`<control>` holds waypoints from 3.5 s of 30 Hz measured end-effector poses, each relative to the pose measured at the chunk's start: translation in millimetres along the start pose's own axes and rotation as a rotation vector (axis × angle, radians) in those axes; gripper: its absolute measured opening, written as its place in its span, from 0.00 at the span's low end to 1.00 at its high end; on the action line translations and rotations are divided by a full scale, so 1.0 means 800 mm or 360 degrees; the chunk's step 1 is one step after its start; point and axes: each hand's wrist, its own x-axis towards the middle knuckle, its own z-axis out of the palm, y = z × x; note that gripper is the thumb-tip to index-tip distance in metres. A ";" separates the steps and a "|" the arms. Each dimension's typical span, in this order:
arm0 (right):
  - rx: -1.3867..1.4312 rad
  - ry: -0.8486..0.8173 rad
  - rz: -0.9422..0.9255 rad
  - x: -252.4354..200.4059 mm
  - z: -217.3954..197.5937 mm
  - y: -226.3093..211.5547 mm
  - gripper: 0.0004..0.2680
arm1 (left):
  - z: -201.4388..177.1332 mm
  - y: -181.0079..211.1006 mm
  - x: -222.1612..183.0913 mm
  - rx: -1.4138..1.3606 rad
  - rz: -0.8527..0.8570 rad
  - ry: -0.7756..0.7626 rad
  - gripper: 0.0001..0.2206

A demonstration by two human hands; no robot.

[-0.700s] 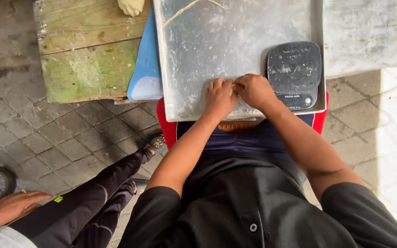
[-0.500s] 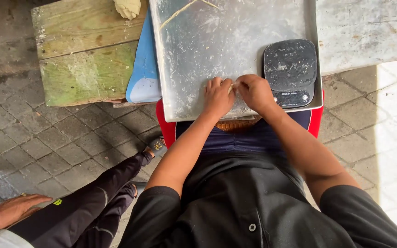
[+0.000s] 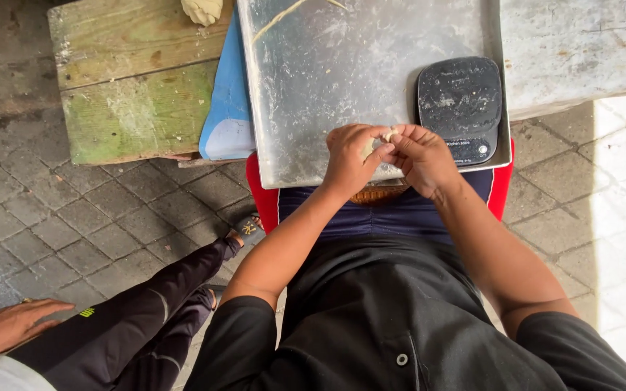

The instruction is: Shaping small pieces of dough into thin strips and arranging them into patterns on a metal tray.

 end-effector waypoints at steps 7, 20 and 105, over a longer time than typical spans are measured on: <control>0.0132 -0.0035 0.0117 0.002 -0.018 0.037 0.04 | 0.018 -0.045 -0.026 0.0247 0.0176 0.0116 0.06; -0.0303 -0.0047 -0.0244 0.037 -0.070 -0.014 0.05 | 0.009 -0.102 -0.033 0.0396 0.0156 0.0116 0.05; -0.1724 -0.0241 -0.1283 -0.037 0.119 -0.052 0.08 | -0.063 0.035 0.040 -0.3017 -0.0440 0.0277 0.42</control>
